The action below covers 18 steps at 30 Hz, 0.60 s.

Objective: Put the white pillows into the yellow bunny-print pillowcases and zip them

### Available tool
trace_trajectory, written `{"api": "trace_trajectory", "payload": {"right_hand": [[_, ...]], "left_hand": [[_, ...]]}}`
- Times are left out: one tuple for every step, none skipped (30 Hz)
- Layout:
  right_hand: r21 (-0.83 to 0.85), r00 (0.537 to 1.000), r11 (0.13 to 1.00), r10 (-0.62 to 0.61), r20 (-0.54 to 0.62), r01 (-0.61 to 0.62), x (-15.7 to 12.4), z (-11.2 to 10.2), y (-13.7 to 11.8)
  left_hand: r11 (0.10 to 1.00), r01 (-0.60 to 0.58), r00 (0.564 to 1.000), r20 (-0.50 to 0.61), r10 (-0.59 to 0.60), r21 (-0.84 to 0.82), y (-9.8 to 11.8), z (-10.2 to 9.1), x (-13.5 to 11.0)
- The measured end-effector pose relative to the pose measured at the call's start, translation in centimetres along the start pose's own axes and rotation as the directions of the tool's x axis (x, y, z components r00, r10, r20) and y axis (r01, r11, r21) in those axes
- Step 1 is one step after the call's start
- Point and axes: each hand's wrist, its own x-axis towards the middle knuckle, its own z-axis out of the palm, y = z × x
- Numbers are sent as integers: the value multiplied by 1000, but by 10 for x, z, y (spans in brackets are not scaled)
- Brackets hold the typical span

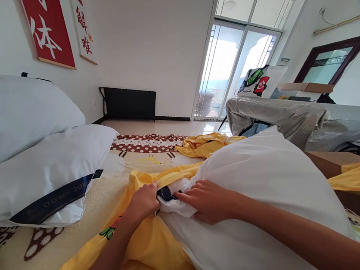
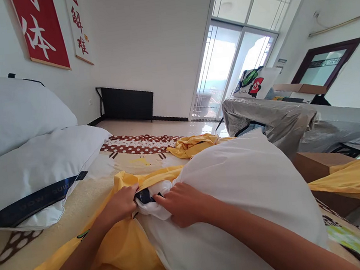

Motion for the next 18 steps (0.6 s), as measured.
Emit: {"api": "trace_trajectory", "payload": {"right_hand": [[-17, 1000, 1000, -11, 7, 11, 1, 2, -1], [-37, 1000, 999, -18, 15, 18, 2, 3, -2], [-57, 1000, 998, -20, 23, 21, 4, 5, -3], [-75, 999, 997, -20, 31, 23, 5, 7, -3], [-87, 999, 996, -18, 39, 22, 6, 8, -4], [-94, 999, 995, -17, 47, 21, 7, 8, -4], [-96, 999, 995, -18, 50, 22, 8, 8, -4], [-96, 999, 995, -19, 51, 24, 9, 8, -4], [-97, 999, 995, -19, 50, 24, 9, 7, -4], [-100, 999, 995, -18, 49, 23, 9, 7, -4], [-105, 999, 994, -16, 48, 21, 10, 6, -4], [-111, 999, 994, -15, 45, 20, 10, 6, -4], [-115, 999, 993, -13, 42, 18, 11, 6, -4], [-116, 999, 993, -14, 37, 19, 11, 7, -4], [-114, 999, 993, -15, 29, 18, 12, 8, -5], [-110, 1000, 994, -10, 17, 12, 13, 10, -6], [-102, 1000, 995, -5, 3, 5, 15, 13, -7], [-90, 1000, 996, -5, -10, 4, 17, 16, -9]], "left_hand": [[1000, -2, 1000, -14, 2, -16, -1, -3, -1], [999, -4, 1000, -26, 3, -32, -1, -5, -2], [999, -6, 999, -34, 5, -48, -1, -8, -4], [998, -9, 999, -40, 7, -62, -1, -11, -6], [997, -13, 999, -42, 10, -73, 0, -14, -8], [997, -18, 999, -41, 15, -81, 0, -17, -11], [996, -24, 999, -38, 21, -87, -1, -20, -14], [995, -31, 999, -36, 28, -90, -1, -23, -17], [995, -36, 999, -31, 33, -98, -2, -26, -20], [992, -43, 999, -24, 40, -116, -2, -29, -23], [988, -50, 999, -17, 49, -146, -3, -32, -25], [981, -57, 998, -12, 56, -188, -3, -35, -27], [969, -61, 998, -14, 60, -238, -2, -37, -27], [954, -66, 998, -24, 62, -294, 0, -39, -27], [933, -77, 997, -49, 64, -352, 3, -39, -26], [907, -96, 994, -88, 65, -410, 7, -39, -25], [875, -119, 989, -135, 62, -469, 12, -37, -23], [838, -148, 981, -185, 58, -525, 19, -34, -22]]}}
